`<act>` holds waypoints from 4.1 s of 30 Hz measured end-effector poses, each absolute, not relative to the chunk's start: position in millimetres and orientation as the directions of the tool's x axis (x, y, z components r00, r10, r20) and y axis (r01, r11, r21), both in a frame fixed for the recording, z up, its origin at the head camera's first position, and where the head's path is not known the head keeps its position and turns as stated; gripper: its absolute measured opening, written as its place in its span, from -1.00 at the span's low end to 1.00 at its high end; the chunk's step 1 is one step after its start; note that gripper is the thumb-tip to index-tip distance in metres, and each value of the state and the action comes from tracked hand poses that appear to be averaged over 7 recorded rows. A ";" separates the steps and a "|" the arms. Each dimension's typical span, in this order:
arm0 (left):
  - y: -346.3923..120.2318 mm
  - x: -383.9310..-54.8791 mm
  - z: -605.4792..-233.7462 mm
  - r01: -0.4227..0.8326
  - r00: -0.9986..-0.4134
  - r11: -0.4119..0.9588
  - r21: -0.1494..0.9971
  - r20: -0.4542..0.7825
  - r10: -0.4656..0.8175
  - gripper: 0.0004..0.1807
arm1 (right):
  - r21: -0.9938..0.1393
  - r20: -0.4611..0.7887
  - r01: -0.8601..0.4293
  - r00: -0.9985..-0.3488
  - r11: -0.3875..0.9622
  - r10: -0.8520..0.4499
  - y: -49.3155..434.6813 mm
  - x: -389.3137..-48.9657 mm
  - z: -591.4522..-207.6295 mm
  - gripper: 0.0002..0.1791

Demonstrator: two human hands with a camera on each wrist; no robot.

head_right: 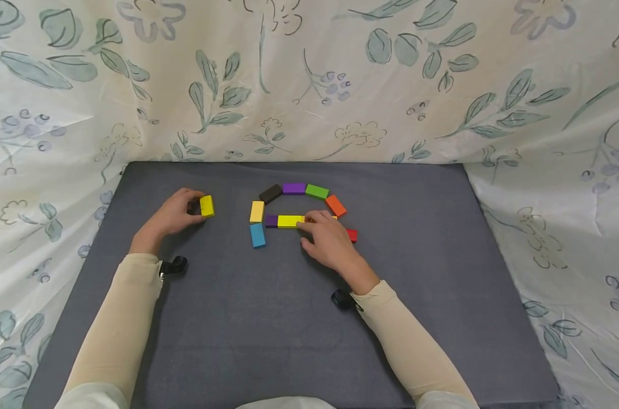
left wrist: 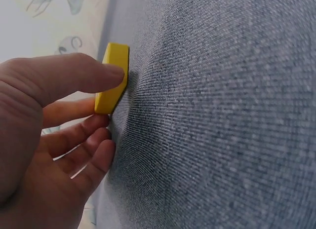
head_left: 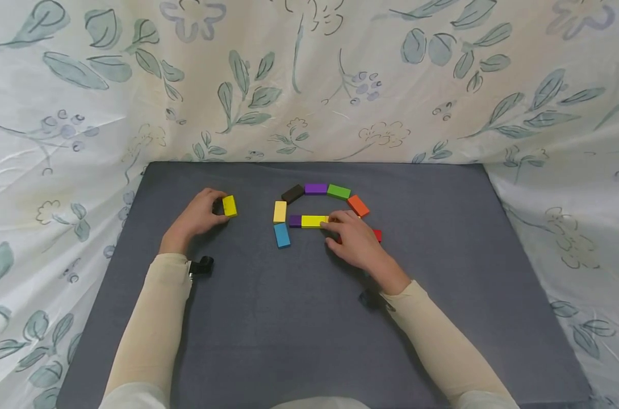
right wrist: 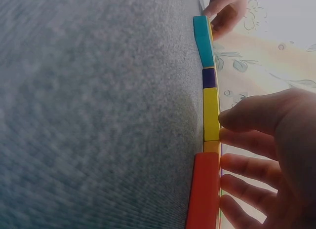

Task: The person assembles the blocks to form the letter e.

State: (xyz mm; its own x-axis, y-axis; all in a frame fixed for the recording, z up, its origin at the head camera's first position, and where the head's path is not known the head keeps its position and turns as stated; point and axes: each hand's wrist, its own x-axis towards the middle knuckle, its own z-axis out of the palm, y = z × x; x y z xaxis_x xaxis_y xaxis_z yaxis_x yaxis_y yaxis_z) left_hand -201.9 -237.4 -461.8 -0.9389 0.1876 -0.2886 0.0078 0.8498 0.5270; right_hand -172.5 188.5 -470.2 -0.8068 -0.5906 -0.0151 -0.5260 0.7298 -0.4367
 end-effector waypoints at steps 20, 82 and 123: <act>-215.9 -155.0 -449.9 0.052 -0.958 0.811 0.583 -0.201 0.206 -0.29 | -0.405 -0.017 -0.545 -0.799 0.735 -0.602 189.1 -171.4 -471.0 -0.46; -99.3 -68.4 -465.2 0.063 -0.967 0.806 0.588 -0.164 0.195 -0.27 | -0.412 0.005 -0.554 -0.795 0.724 -0.606 189.9 -165.9 -475.7 -0.51; -64.6 -61.1 -474.0 0.108 -0.991 0.891 0.441 -0.018 0.129 -0.30 | -0.396 0.004 -0.548 -0.803 0.737 -0.596 190.4 -166.5 -482.4 -0.50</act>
State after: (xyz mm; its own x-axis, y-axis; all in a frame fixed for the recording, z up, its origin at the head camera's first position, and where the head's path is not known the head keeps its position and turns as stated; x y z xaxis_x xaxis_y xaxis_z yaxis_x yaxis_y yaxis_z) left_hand -61.1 -64.6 -474.0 -0.9915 0.1290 -0.0175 0.1082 0.8910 0.4409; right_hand -166.5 190.4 -482.4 -0.8033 -0.5956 0.0040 -0.5481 0.7366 -0.3962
